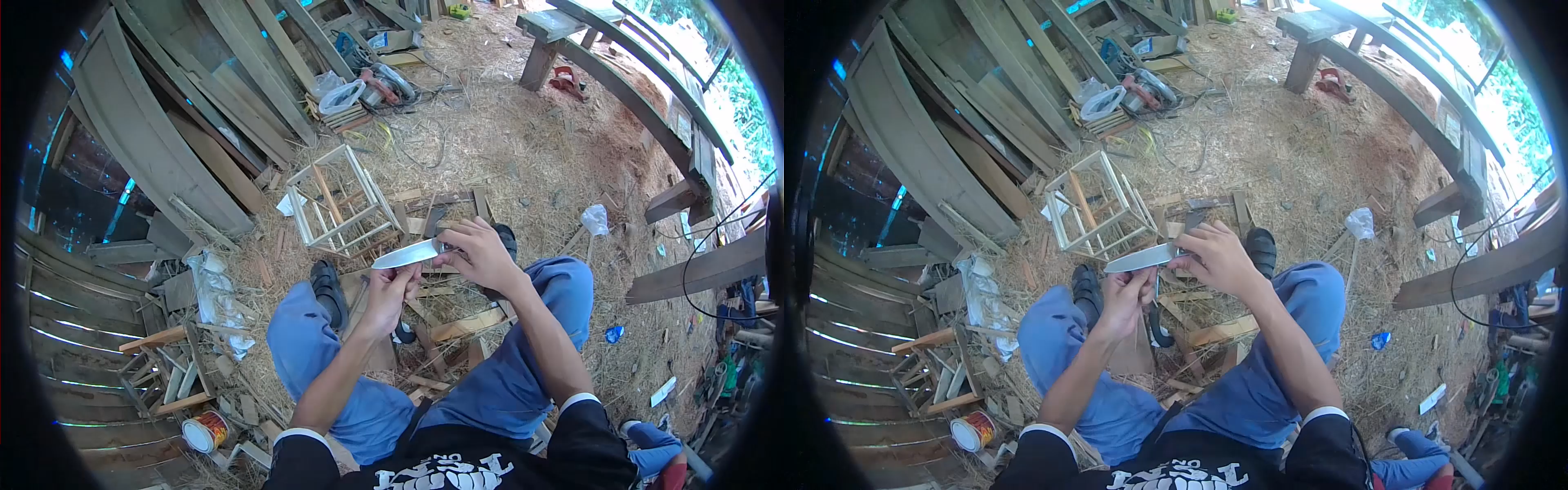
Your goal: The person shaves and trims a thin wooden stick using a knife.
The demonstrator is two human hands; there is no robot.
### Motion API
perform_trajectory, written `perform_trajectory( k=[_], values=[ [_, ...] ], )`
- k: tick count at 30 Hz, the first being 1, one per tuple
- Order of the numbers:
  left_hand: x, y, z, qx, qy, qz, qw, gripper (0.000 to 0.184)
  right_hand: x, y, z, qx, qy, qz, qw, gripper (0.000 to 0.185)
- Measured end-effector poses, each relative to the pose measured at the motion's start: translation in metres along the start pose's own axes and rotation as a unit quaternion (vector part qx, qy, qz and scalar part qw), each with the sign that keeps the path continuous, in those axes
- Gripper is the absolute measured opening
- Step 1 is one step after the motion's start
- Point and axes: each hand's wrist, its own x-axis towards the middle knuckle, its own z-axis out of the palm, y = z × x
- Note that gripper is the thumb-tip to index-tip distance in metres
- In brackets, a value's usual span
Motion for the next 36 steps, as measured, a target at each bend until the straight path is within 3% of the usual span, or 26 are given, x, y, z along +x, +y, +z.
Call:
perform_trajectory(
  k=[3,5,7,8,11,16,20,23,25,30,36],
  values=[
    [-0.008,0.008,0.002,0.025,-0.01,0.015,1.0,0.024,-0.001,0.019,0.001,-0.014,0.114,-0.008,0.993,0.024],
    [-0.015,0.007,0.005,0.033,-0.025,0.01,0.999,0.027,-0.001,0.038,-0.017,0.067,0.213,0.305,0.926,0.019],
    [-0.022,-0.001,0.008,0.025,-0.045,-0.016,0.999,0.028,0.003,0.041,-0.042,0.018,0.242,0.327,0.913,0.021],
    [-0.018,-0.002,0.006,0.072,-0.039,0.019,0.996,0.03,0.005,0.04,-0.048,-0.006,0.255,0.337,0.906,0.022],
    [-0.005,0.009,-0.008,0.092,0.008,0.028,0.995,0.032,-0.012,0.019,-0.023,-0.094,0.215,0.185,0.954,0.026],
    [-0.004,0.018,-0.022,0.008,0.012,0.068,0.998,0.038,-0.006,-0.004,-0.015,0.034,0.136,0.288,0.947,0.03],
    [-0.001,0.015,-0.014,0.042,0.047,0.087,0.994,0.039,0.002,0.0,-0.018,0.025,0.148,0.237,0.96,0.028],
    [0.002,0.008,-0.015,0.069,0.043,0.098,0.992,0.039,0.004,-0.003,0.004,0.049,0.177,0.091,0.979,0.023],
    [0.006,0.0,-0.017,0.069,0.028,0.104,0.992,0.04,0.006,-0.018,0.009,0.031,0.072,0.082,0.994,0.021],
    [0.006,-0.004,-0.016,0.048,0.008,0.062,0.997,0.043,0.011,-0.029,0.032,0.064,0.009,0.034,0.997,0.021],
    [-0.009,0.023,-0.009,-0.013,0.008,-0.039,0.999,0.044,0.015,-0.028,0.021,-0.031,0.02,-0.017,0.999,0.024]
  ],
)
